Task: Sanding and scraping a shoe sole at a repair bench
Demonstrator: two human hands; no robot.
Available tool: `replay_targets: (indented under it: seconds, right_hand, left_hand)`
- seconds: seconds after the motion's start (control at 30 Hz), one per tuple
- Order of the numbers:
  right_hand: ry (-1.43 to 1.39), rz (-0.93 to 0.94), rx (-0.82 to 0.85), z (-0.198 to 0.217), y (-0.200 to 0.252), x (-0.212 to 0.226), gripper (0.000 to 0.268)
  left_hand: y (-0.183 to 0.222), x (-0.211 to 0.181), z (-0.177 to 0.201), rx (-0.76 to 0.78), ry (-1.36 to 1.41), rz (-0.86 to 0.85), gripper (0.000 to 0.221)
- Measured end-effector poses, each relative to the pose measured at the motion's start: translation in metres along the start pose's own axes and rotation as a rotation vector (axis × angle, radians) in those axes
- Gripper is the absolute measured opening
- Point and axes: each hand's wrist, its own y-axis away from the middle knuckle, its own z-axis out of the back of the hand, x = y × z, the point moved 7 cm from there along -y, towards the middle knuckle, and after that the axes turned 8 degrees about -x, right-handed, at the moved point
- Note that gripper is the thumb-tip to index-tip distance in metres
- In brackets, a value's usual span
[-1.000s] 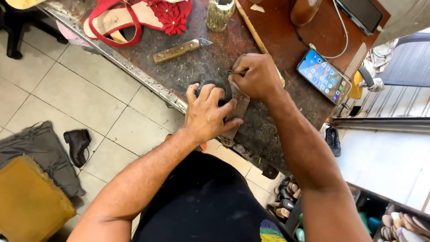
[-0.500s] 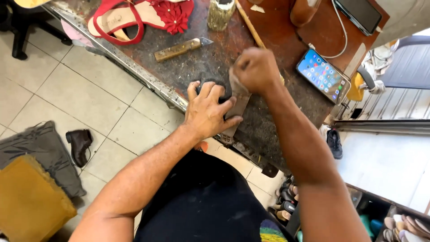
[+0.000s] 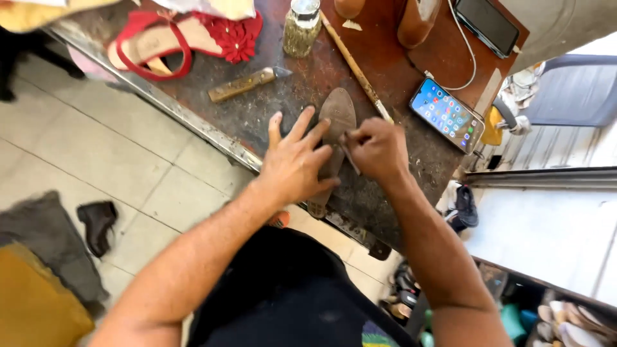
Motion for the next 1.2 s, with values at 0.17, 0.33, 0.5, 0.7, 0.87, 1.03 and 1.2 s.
replay_targets:
  seconds: [0.17,0.33,0.5,0.7,0.87,1.03,1.2]
  right_hand:
    - [-0.015,-0.022,-0.168,0.001,-0.005,-0.031,0.021]
    - [0.134,-0.073,-0.216,-0.007,-0.002,-0.047,0.022]
    - [0.2,-0.281,-0.2,-0.003,0.021,-0.042,0.022]
    - [0.127,-0.302,-0.255,-0.016,-0.012,-0.049,0.019]
    - [0.067,-0.205,-0.12,-0.003,0.006,-0.007,0.014]
    - [0.136,-0.167,-0.156,-0.011,0.035,0.01,0.019]
    - [-0.007,-0.318,-0.23,0.002,0.023,0.005,0.02]
  left_hand:
    - [-0.015,0.004,0.004,-0.014,-0.007,-0.042,0.057]
    - [-0.01,0.012,-0.001,0.133,0.065,-0.045,0.056]
    - [-0.009,0.024,-0.007,0.274,0.076,-0.055,0.058]
    - [-0.011,0.033,-0.012,0.435,0.1,-0.049,0.065]
    - [-0.017,0.039,-0.013,0.43,0.149,-0.001,0.079]
    - [-0.013,0.043,-0.01,0.483,0.154,-0.011,0.093]
    - [-0.012,0.039,-0.002,0.497,0.138,-0.039,0.098]
